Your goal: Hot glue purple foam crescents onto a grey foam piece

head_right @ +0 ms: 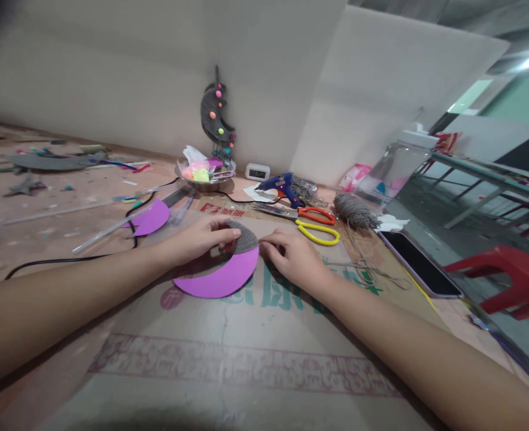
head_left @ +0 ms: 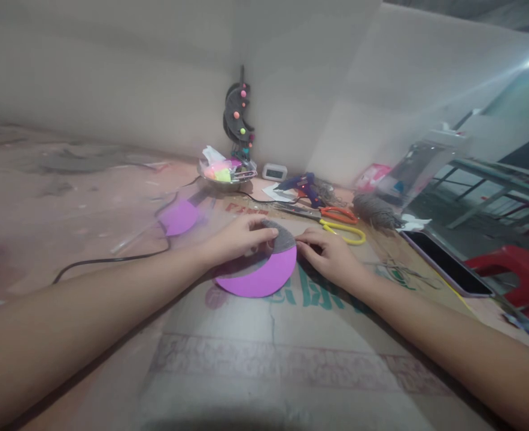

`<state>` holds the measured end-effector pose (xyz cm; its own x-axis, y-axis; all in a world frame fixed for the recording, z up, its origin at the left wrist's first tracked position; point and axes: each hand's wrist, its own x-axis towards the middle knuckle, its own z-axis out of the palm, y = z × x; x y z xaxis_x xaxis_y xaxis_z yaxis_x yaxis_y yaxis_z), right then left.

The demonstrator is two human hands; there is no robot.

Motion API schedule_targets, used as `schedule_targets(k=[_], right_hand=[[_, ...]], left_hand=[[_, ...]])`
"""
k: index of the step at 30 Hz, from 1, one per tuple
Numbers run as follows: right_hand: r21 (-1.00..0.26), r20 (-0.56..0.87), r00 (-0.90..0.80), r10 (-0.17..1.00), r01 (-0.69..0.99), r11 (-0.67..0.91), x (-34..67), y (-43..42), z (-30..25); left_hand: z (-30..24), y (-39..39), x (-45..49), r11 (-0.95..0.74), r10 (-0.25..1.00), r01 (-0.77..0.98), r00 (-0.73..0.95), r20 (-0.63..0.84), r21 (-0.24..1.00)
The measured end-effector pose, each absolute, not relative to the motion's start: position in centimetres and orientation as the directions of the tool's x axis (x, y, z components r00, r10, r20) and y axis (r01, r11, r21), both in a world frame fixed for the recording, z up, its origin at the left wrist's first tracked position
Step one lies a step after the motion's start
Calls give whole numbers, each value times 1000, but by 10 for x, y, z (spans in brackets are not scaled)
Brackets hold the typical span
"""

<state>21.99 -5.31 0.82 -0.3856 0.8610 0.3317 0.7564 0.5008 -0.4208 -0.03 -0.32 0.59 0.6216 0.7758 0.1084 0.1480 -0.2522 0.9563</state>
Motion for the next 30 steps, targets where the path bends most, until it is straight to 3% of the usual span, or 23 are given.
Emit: schedule_targets(k=[4,8,10,14,18,23,30], right_hand=[[-416,460,-331,824,739,529,221,-53,5],[-526,572,-141,808,694,493,219,-61,9],[-559,539,-135,831,681,473,217,-66,12],[-581,358,-292,887,674,456,211,-71,17],[-696,228,-295,928,618,367,207,-69,17],[-828,229,-185,956,480,291,210,-65,15],[-854,214,-169,962,446,269,214,-60,15]], left_hand=[[7,-5,0,-208,800,144,594,84,967],[9,-8,0,-144,831,122,554,53,982],[8,-8,0,-131,845,87,531,65,988],[6,-6,-1,-136,847,52,524,89,989],[6,-5,-1,-169,834,60,541,110,984],[7,-6,0,-205,828,154,554,88,967],[11,-8,0,-268,795,193,597,104,944]])
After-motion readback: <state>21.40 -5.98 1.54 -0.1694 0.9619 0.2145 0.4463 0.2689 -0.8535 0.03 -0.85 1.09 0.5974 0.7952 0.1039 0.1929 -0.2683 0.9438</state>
